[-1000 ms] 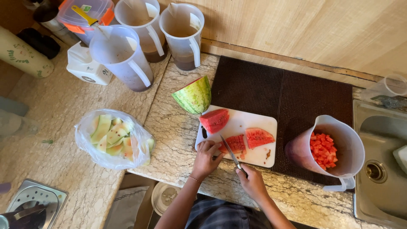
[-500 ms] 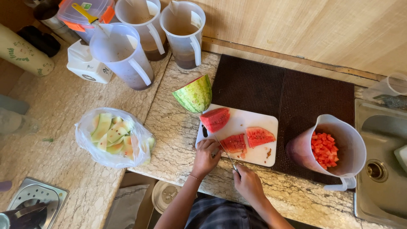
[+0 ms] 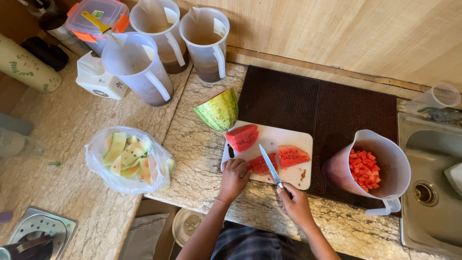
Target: The person cuts a watermelon wedge into small cubes on a white cutting board using a knife. The diced watermelon is then transferred into a large plastic pitcher. A bag of watermelon rinds and several empty pitchers are visible on the counter.
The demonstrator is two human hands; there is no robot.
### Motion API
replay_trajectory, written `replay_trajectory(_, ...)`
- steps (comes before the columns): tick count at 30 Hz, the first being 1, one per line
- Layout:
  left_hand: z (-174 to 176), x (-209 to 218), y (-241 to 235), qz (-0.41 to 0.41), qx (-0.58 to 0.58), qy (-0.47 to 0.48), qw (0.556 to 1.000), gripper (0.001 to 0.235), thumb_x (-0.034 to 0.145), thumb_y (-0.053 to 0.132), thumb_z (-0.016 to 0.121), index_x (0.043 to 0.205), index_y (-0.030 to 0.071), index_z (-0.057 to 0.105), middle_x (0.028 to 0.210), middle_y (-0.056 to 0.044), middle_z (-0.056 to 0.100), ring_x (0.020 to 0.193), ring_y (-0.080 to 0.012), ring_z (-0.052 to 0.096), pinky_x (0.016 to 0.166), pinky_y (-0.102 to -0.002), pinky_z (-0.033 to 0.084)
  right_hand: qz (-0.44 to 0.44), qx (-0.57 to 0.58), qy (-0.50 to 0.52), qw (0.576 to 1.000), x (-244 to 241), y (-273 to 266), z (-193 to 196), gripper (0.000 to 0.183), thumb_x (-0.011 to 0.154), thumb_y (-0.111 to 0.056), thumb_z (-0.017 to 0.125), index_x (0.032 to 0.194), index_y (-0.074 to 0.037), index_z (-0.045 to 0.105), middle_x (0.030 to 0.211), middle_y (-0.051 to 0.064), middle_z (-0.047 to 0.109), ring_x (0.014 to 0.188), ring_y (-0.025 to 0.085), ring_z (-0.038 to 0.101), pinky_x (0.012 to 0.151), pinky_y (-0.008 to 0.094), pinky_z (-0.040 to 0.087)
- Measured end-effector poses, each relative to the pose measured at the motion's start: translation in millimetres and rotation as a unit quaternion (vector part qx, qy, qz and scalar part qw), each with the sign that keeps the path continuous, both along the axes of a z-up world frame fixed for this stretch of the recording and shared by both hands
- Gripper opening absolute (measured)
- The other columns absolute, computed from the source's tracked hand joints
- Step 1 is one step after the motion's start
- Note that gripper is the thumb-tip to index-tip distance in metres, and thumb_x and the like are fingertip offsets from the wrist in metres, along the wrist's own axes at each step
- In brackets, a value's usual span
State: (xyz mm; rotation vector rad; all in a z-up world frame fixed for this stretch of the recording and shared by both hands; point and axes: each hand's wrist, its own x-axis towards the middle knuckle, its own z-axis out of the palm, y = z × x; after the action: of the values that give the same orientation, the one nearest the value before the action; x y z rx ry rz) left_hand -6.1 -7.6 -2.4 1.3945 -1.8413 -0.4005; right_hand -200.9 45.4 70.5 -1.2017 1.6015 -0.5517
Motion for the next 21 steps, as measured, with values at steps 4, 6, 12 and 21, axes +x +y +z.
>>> replay_trajectory(4,-2.0,4.3,2.4,-0.014,0.004,0.011,1.0,0.019,0.077,0.019,0.06,0.092,0.008,0.063,0.093,-0.005,0.06,0.09,-0.0249,0.051,0.078,-0.037,0.036,-0.061,-0.045,-0.057,0.995,-14.8,1.7,26.2,0.026,0.084,-0.016,0.052,0.103,-0.004,0.064,0.052,0.006,0.047,0.037,0.012,0.042,0.034,0.024,0.037)
replay_trajectory(6,0.2,5.3,2.8,-0.007,0.009,0.044,0.999,0.016,0.077,0.017,0.06,0.091,0.009,0.062,0.093,-0.006,0.059,0.088,-0.0268,0.051,0.076,-0.038,0.039,-0.11,-0.078,-0.089,0.987,-25.4,4.5,39.6,0.025,0.082,-0.013,0.053,0.101,0.001,0.063,0.055,0.008,0.047,0.038,0.013,0.042,0.034,0.025,0.038)
replay_trajectory(12,23.2,-4.2,-4.1,0.013,0.009,0.048,0.999,0.011,0.08,0.017,0.055,0.082,0.009,0.062,0.084,-0.006,0.058,0.079,-0.0249,0.053,0.072,-0.037,0.039,-0.222,-0.232,0.067,0.945,-70.2,31.4,90.3,0.036,0.085,-0.017,0.048,0.117,-0.007,0.058,0.051,0.003,0.047,0.043,0.011,0.041,0.041,0.026,0.036)
replay_trajectory(21,1.1,-0.1,-6.9,-0.002,0.013,0.054,0.998,0.015,0.079,0.01,0.055,0.091,0.007,0.063,0.091,-0.008,0.061,0.086,-0.0227,0.057,0.079,-0.037,0.044,-0.203,-0.152,0.486,0.836,-98.6,98.4,65.0,0.042,0.079,-0.034,0.05,0.12,-0.024,0.054,0.081,-0.005,0.06,0.049,0.012,0.057,0.045,0.031,0.055)
